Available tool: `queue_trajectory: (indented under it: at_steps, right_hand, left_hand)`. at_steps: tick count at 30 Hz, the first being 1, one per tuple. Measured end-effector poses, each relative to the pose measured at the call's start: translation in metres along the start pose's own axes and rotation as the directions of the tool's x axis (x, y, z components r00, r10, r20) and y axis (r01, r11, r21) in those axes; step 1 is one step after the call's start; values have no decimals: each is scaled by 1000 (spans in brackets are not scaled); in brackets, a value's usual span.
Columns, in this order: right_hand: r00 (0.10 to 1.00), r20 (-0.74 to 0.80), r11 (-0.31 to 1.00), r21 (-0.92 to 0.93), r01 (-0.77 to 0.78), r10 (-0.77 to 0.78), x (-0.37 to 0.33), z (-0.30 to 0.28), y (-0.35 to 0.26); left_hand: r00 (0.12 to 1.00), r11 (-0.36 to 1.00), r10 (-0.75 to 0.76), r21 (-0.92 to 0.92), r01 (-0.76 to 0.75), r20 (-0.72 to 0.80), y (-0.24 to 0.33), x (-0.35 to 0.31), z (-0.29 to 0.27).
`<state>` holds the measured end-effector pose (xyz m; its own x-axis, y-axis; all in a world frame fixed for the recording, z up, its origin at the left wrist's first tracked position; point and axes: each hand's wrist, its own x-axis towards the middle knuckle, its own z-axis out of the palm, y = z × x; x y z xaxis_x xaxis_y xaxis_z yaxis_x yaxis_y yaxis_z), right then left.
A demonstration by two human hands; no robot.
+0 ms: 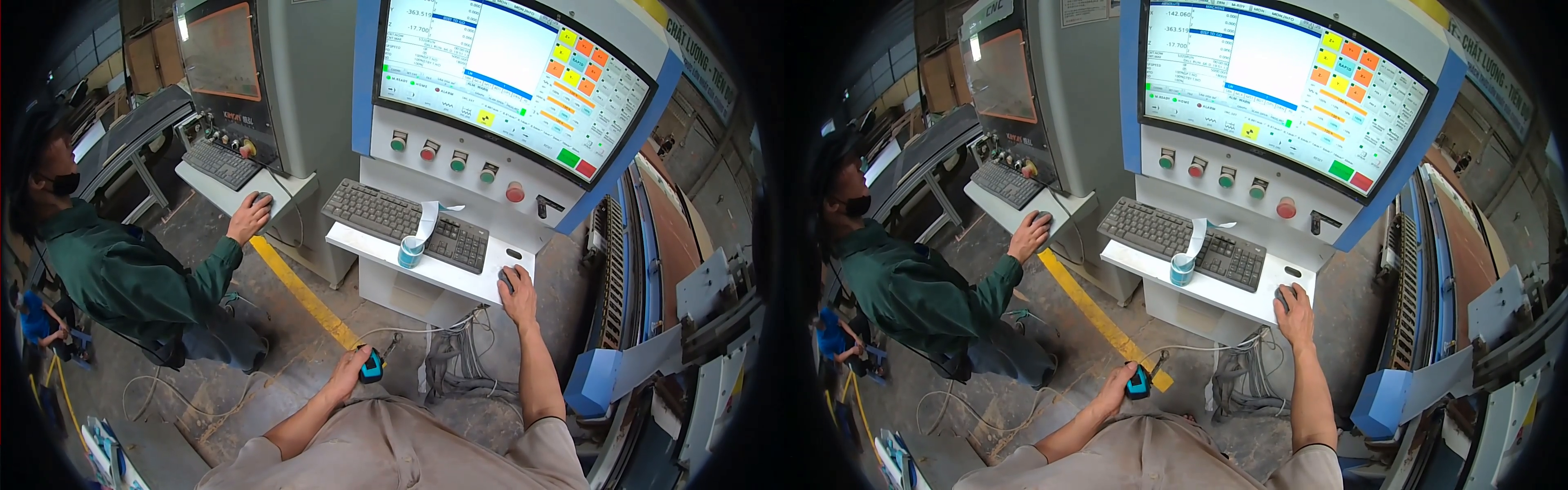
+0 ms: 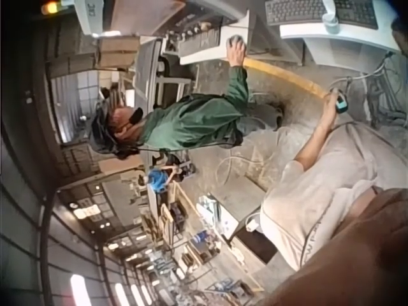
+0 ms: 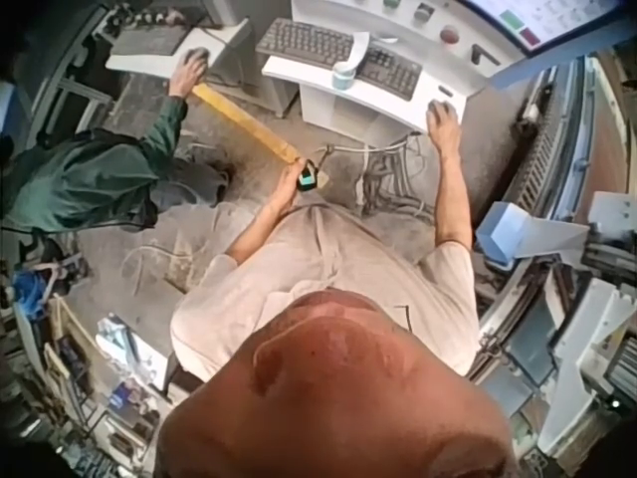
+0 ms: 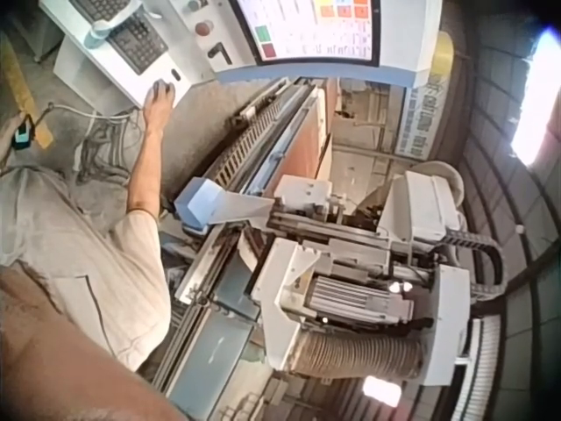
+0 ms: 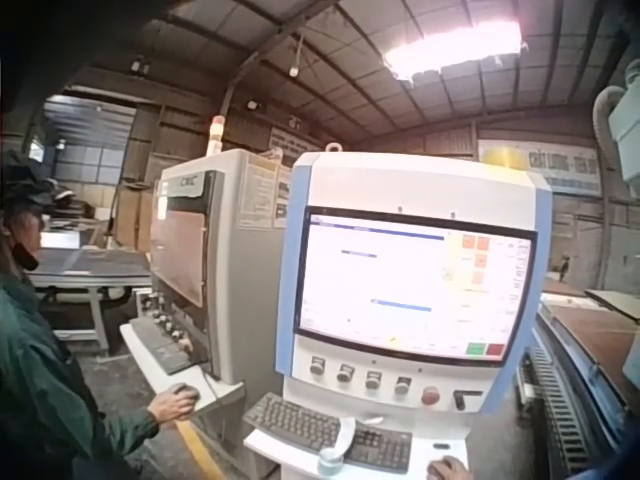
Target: Operating a computerized control station for factory machinery, including using a mouse and interacting with a colleague.
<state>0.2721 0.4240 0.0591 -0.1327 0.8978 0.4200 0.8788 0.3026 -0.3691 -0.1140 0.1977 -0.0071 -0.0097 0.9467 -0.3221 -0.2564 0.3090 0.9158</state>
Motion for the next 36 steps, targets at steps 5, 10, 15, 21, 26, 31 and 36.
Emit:
queue_trajectory:
  at_steps: [5, 10, 15, 21, 26, 31, 36]
  right_hand:
    - [1000, -5, 1000, -6, -9, 9, -1, -1, 0]
    - [1000, -6, 1000, 12, -23, 23, -2, -2, 1]
    - [1000, 2, 1000, 13, -28, 28, -4, -2, 1]
    - [1000, 9, 1000, 8, -30, 29, -2, -2, 0]
    - [999, 13, 999, 11, -38, 38, -3, -2, 0]
    - [999, -22, 1000, 2, -31, 31, -2, -1, 1]
    - [992, -70, 993, -36, -111, 108, -2, 3, 7]
  left_hand:
    - [1000, 999, 1, 43, -1, -4, 14, -7, 5]
    - [999, 1000, -19, -13, 19, -27, 23, -14, 12]
    - [996, 995, -89, 44, 90, -15, 42, -21, 16]
    - [1000, 1000, -16, 17, 16, -7, 18, -11, 10]
    - [1000, 1000, -20, 20, 20, 6, 17, -9, 7]
    - [1000, 1000, -2, -28, 2, 17, 1, 0, 2]
    - [1000, 1000, 15, -27, -16, -22, 3, -2, 7]
